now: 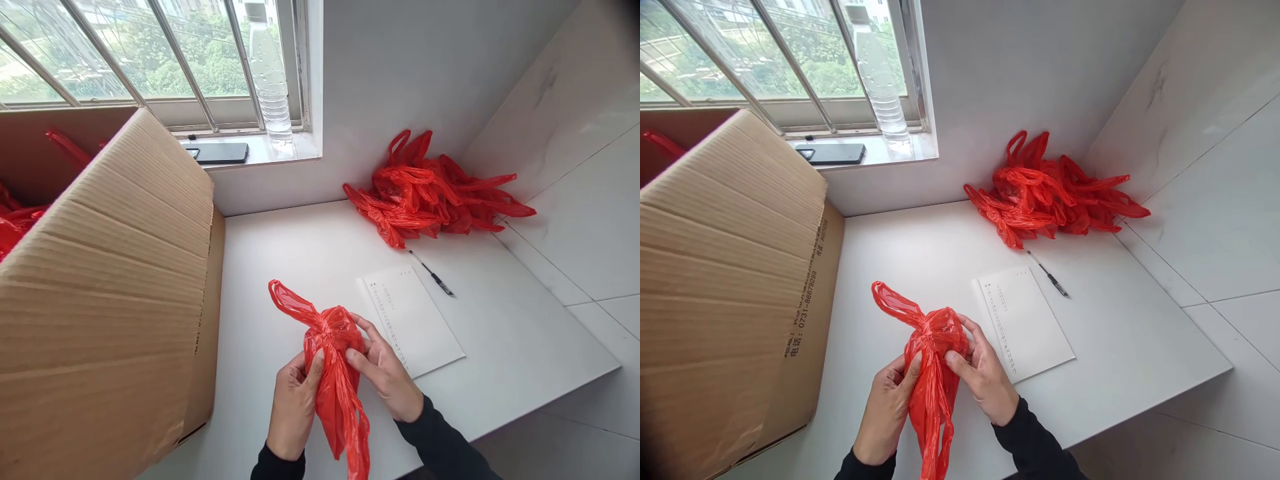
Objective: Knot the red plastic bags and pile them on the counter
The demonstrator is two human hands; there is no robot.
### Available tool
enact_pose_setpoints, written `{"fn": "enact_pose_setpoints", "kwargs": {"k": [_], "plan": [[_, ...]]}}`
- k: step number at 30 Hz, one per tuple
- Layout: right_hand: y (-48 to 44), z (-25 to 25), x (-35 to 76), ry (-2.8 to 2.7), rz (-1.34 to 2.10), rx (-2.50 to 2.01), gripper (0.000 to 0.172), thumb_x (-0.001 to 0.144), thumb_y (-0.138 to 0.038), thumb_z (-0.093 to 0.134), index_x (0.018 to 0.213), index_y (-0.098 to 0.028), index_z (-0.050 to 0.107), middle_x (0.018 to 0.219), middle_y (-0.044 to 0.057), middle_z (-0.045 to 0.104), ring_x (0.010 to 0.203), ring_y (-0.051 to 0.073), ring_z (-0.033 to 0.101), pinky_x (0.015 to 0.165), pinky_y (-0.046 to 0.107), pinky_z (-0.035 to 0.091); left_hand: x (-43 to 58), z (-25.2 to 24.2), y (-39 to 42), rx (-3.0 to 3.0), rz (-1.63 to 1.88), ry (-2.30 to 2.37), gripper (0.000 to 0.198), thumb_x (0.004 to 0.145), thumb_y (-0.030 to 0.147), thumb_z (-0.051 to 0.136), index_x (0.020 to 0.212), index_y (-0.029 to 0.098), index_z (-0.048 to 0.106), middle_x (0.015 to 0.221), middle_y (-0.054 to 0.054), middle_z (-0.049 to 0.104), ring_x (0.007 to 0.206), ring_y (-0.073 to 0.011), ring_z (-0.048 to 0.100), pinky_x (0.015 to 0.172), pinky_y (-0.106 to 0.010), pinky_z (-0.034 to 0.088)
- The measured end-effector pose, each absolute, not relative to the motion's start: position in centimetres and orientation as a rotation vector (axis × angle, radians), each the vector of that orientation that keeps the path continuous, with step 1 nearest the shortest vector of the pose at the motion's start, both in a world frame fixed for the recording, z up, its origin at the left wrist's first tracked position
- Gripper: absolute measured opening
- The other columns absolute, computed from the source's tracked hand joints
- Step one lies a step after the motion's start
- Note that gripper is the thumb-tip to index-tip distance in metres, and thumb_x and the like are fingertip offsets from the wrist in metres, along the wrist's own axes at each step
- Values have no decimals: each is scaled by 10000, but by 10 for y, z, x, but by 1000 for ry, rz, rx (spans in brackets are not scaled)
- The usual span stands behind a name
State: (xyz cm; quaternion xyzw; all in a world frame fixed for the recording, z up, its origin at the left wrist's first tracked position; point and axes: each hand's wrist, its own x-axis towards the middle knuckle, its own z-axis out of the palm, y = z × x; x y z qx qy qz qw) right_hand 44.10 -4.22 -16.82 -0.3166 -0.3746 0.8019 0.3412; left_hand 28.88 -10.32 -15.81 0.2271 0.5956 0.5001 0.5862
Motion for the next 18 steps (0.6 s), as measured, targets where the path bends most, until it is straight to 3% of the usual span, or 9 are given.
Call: {"fn": "enact_pose_setpoints", "kwargs": {"k": [4, 10, 12, 16, 18], "plan": [[-40, -170, 440, -933, 2008, -913, 584, 875, -391, 676, 1386, -295, 411, 1231, 78, 677, 1144, 255, 622, 1057, 468, 423, 290, -156, -105, 607, 1135, 1266, 361, 873, 451, 637, 1113, 191, 712, 1019, -68, 729, 908, -236, 627, 876, -323, 467], [-43, -170, 445, -907, 2189, -979, 703, 938, -464, 560, 1502, -270, 189, 1157, 79, 697, 1111, 239, 634, 1080, 494, 395, 292, -156, -103, 488, 1329, 1304, 370, 864, 389, 669, 1195, 225, 659, 1165, -73, 694, 1087, -254, 606, 936, -340, 467], [-45, -172, 445, -995, 2235, -895, 668, 932, -431, 586, 1488, -257, 260, 1125, 84, 703, 1061, 242, 653, 1030, 481, 440, 291, -159, -103, 472, 1332, 1336, 394, 864, 404, 666, 1219, 235, 646, 1168, -69, 693, 1083, -250, 609, 926, -339, 478], [-45, -179, 442, -1095, 2152, -823, 424, 903, -360, 649, 1293, -216, 567, 1196, 107, 679, 1085, 250, 635, 1004, 447, 464, 291, -163, -104, 471, 1268, 1345, 399, 851, 436, 670, 1191, 228, 668, 1187, -79, 685, 1081, -263, 611, 914, -345, 488], [-43, -181, 441, -1074, 2105, -856, 359, 904, -351, 648, 1230, -205, 616, 1190, 107, 685, 1092, 252, 632, 1016, 449, 455, 293, -163, -105, 425, 1236, 1317, 416, 845, 456, 666, 1193, 228, 667, 1210, -90, 671, 1087, -280, 609, 903, -365, 496]]}}
